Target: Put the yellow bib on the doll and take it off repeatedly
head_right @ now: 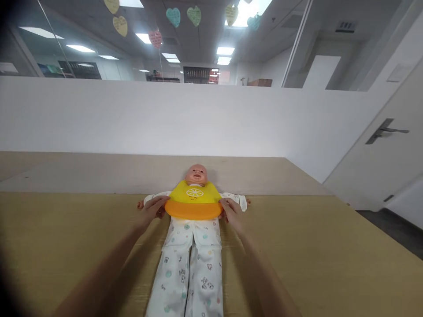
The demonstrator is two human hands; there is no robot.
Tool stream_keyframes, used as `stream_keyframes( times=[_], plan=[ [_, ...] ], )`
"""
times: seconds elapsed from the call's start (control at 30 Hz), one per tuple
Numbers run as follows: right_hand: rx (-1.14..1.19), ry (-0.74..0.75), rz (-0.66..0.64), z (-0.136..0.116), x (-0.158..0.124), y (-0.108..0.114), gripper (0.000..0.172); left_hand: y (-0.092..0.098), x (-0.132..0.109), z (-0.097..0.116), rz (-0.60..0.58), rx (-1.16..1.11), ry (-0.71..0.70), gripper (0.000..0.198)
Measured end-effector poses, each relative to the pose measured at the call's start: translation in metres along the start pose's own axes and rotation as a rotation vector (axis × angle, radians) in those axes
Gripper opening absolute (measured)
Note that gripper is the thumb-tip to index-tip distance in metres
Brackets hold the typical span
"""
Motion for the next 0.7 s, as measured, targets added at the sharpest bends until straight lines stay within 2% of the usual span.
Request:
stream_keyframes(
  times=[0.13,0.23,0.33,0.53,0.63,0.7],
  plan=[
    [-0.017,0.041,-0.021,0.005,-0.014,-0.002,0.061,-0.002,-0.018,-0.006,0.062,0.032,-0.035,0.057],
    [-0.169,0.217,0.147,0.006,-0.023,0.015,0.053,0.003,-0.03,-0.019,0.144,0.104,-0.066,0.062],
    [-0.375,0.282,0.265,0.018,-0.026,0.034,0.041,0.009,-0.036,-0.035,0.175,0.251,-0.081,0.053],
    [-0.58,0.289,0.229,0.049,-0.011,0.061,0.04,0.016,-0.028,-0.056,0.152,0.454,-0.099,0.03],
    [-0.605,0.285,0.204,0.055,-0.003,0.077,0.041,0.023,-0.022,-0.061,0.127,0.528,-0.109,0.025],
    [-0.607,0.27,0.247,0.055,0.001,0.095,0.041,0.032,-0.019,-0.063,0.133,0.562,-0.092,0.024]
  ],
)
Point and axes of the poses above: each hand's wrist, its own x-axis towards the middle knuckle, its own y-axis out of the back of the hand, z = x × y, the point moved 7 cm from there along x, towards the middle knuckle, and after that the axes turned 7 degrees about x, right-handed, at the moved point
